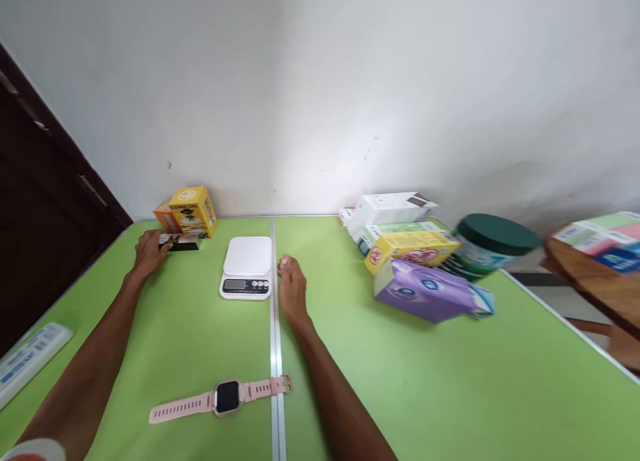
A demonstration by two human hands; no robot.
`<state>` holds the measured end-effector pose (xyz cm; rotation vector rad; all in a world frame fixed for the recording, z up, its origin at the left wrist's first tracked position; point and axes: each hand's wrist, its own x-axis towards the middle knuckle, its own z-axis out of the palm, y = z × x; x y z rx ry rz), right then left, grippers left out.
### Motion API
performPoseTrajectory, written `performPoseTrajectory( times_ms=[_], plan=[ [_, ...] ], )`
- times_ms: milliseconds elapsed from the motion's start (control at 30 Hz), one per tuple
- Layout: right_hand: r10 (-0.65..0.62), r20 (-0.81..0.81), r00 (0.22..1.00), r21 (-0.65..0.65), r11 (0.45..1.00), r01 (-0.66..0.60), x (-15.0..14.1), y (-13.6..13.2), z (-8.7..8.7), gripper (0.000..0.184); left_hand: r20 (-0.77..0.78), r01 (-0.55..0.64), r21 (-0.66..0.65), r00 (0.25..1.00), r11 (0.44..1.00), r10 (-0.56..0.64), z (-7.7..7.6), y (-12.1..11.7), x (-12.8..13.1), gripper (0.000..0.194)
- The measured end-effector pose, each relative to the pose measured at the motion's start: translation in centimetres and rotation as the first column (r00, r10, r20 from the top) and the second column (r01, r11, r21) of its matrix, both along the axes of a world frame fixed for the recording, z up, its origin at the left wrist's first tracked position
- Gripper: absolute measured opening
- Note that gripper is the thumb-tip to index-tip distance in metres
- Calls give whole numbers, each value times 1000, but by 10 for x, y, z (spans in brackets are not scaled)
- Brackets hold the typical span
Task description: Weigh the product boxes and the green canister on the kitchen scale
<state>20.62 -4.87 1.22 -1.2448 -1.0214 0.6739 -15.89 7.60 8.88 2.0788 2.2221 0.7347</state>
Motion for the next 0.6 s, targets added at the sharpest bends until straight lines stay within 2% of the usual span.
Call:
performPoseTrajectory(
  times_ms=[67, 167, 200, 267, 300, 333, 400, 433, 467, 500, 567, 600],
  plan=[
    [10, 41, 999, 4, 1000, -11, -1, -11, 1, 66, 46, 26, 156, 998, 987, -34, 1, -4, 27, 42],
    [-23, 149, 989, 50, 999, 15, 6, -40, 7, 55, 96, 193, 347, 966, 918, -239, 8, -17, 91, 39],
    [-76, 186, 980, 85, 994, 62, 13, -51, 10, 52, 105, 271, 370, 938, 888, -330, 10, -26, 117, 38],
    [-273, 244, 930, 184, 955, 233, 39, -75, 19, 49, 138, 434, 359, 851, 826, -507, 11, -47, 173, 38],
    [-406, 258, 877, 238, 906, 349, 58, -86, 24, 50, 169, 512, 334, 794, 792, -584, 9, -60, 201, 39],
    [-550, 260, 794, 291, 829, 478, 80, -96, 29, 52, 202, 588, 299, 730, 751, -652, 6, -74, 228, 41],
    [-793, 218, 569, 350, 607, 713, 131, -115, 35, 57, 287, 732, 210, 588, 649, -756, -3, -100, 278, 49],
    [-869, 188, 457, 344, 495, 798, 157, -122, 35, 59, 333, 791, 167, 517, 589, -789, -8, -112, 301, 55],
    [-905, 185, 382, 319, 423, 848, 181, -127, 33, 63, 378, 833, 133, 458, 537, -805, -14, -121, 322, 62],
    [-915, 176, 363, 258, 399, 880, 202, -130, 29, 66, 423, 861, 101, 417, 499, -804, -19, -128, 342, 69],
    [-858, 119, 500, 44, 508, 860, 231, -131, 17, 74, 512, 887, 33, 381, 460, -770, -29, -135, 379, 82],
    [-801, 93, 591, -38, 591, 806, 238, -128, 10, 78, 550, 892, 3, 376, 452, -746, -33, -136, 395, 89]
  ],
)
